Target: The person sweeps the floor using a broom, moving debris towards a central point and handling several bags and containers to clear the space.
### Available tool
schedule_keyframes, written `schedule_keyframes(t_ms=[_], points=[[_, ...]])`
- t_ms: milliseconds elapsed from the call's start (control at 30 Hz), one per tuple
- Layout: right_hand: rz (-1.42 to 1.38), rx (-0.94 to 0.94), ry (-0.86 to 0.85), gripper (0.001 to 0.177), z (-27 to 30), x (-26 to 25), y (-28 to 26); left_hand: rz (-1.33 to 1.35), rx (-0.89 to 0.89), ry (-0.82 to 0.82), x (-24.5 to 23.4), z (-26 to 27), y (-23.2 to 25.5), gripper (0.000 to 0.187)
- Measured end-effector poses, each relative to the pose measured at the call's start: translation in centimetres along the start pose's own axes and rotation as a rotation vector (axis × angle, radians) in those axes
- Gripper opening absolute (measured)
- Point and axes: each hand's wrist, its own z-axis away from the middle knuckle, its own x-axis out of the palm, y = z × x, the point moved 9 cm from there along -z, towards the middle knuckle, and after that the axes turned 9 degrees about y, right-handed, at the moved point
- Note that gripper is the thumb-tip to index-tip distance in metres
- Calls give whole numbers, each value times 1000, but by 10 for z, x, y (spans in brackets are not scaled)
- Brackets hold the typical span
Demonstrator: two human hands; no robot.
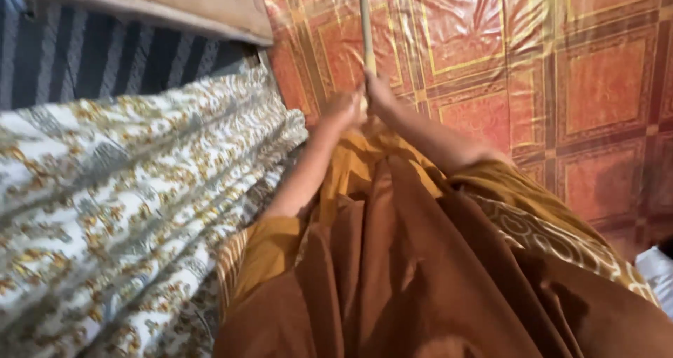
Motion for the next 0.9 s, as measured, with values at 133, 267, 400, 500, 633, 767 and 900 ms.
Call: schedule_keyframes(t_ms=[133, 267, 400, 500, 633, 767, 900], points=[[-86, -81, -48, 24, 47, -54, 43, 30, 156, -21, 6, 56, 46, 90], [201, -203, 192, 29, 64, -69, 51, 130, -16, -204, 31, 76, 35, 84], [-155, -82, 65, 26, 43, -19, 40, 176, 146, -16, 16, 43, 1, 91], [-87, -20, 156, 24, 9, 18, 7, 95, 105, -50, 11, -12, -38, 98], [-198, -17, 99, 31, -30, 43, -39, 76, 14, -105, -2, -68, -55, 78], [-156, -96, 98, 25, -35, 8, -47, -25, 29, -206, -10, -80, -22, 84], [-167, -100, 138, 22, -8, -50, -23, -16, 200, -159, -2, -42, 37, 89]])
